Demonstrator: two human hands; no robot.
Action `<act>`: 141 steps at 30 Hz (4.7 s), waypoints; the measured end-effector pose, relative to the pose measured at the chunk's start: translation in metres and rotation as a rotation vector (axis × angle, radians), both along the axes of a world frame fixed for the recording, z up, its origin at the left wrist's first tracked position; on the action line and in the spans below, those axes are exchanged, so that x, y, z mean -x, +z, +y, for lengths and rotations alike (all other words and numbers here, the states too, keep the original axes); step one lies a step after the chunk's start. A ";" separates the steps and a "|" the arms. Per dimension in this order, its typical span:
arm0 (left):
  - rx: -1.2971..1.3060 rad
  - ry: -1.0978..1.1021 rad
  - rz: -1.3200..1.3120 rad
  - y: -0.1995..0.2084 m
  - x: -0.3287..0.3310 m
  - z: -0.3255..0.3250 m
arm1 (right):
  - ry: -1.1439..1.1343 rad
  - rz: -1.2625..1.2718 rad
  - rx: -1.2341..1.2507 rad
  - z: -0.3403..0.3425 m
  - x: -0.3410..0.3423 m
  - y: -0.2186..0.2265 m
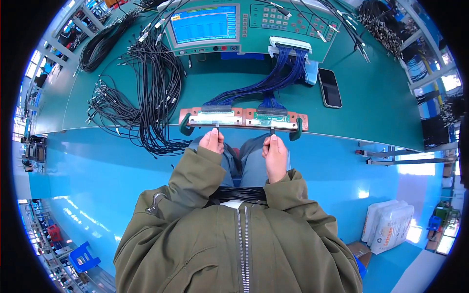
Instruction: The person connects wire harnesses to a circuit board by hand for testing.
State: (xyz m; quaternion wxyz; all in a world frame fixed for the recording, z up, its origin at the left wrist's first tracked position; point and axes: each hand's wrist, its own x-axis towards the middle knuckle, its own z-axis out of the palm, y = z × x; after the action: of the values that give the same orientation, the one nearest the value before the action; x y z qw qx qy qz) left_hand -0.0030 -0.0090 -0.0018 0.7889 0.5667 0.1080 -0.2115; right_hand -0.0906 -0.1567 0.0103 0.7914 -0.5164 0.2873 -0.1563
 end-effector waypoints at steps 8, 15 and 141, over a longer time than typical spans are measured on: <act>0.038 0.013 -0.002 0.001 0.000 0.001 | 0.004 -0.010 -0.028 -0.003 -0.005 0.003; 0.016 0.036 -0.005 0.002 -0.001 0.000 | 0.047 -0.019 -0.011 -0.006 -0.002 0.002; -0.120 -0.040 -0.111 0.011 0.026 0.009 | 0.155 0.056 -0.041 -0.021 0.003 0.008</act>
State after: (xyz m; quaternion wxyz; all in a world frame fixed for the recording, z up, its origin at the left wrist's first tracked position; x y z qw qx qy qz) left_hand -0.0292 0.0003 0.0089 0.7540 0.6258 0.0652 -0.1888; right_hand -0.0940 -0.1780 0.0187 0.8032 -0.5251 0.2715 -0.0743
